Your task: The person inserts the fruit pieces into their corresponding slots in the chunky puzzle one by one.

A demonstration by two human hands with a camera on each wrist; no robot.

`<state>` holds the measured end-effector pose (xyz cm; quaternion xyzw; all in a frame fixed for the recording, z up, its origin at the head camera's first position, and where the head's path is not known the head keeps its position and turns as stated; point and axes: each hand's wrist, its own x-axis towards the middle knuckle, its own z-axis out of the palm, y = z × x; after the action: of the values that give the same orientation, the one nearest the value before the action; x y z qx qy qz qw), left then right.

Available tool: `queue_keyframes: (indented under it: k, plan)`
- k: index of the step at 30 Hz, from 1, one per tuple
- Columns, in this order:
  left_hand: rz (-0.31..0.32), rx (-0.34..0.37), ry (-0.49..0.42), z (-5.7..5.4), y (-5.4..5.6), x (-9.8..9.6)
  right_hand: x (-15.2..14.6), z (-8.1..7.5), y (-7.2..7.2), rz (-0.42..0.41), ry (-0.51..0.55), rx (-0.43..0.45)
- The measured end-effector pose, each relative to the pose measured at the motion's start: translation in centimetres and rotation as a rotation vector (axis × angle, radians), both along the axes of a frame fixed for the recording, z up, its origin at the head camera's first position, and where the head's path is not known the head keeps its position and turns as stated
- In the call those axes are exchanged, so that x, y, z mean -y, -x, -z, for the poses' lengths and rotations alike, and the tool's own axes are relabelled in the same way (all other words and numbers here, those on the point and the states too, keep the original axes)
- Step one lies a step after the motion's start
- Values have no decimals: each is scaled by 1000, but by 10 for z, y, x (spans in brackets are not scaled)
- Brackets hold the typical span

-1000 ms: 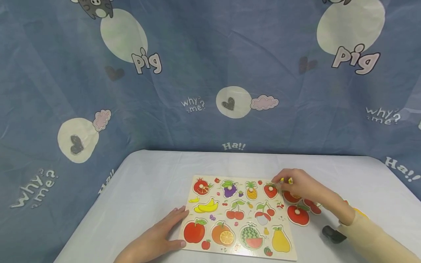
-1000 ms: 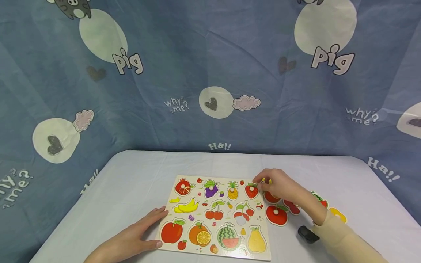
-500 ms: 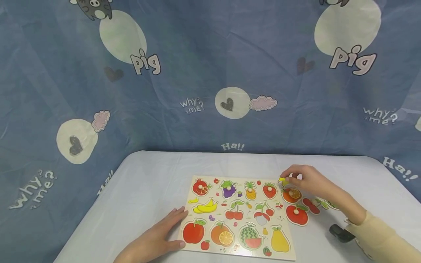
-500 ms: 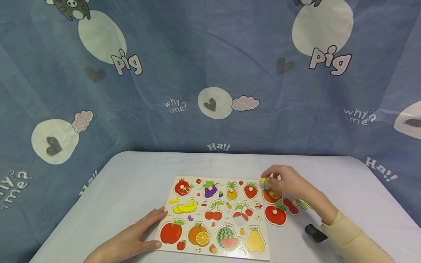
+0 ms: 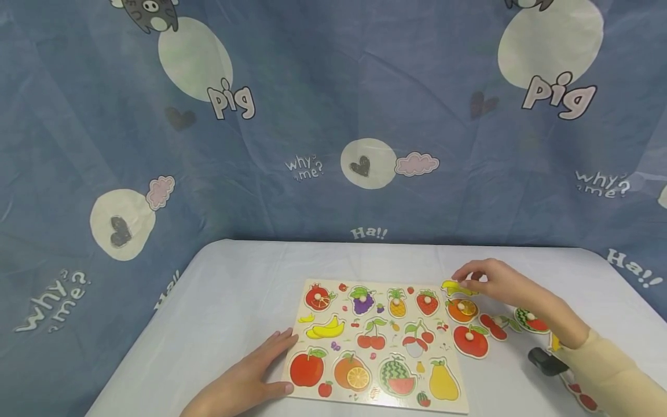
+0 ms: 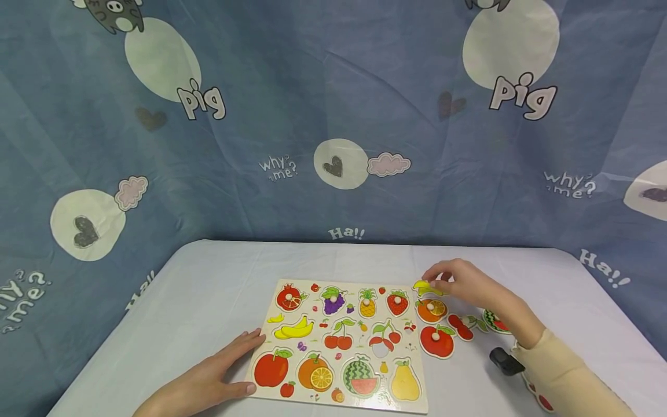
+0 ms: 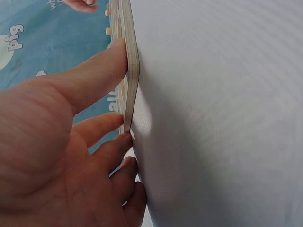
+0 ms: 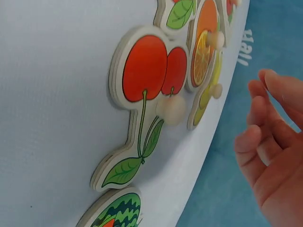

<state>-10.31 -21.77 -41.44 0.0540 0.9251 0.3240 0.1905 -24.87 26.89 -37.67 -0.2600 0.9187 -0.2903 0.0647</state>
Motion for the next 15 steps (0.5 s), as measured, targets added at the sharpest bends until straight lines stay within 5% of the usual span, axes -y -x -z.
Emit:
queue_keyframes:
  k: [15]
  plan:
    - [0, 3, -10, 1, -1, 0, -10, 14, 11, -57, 33, 89]
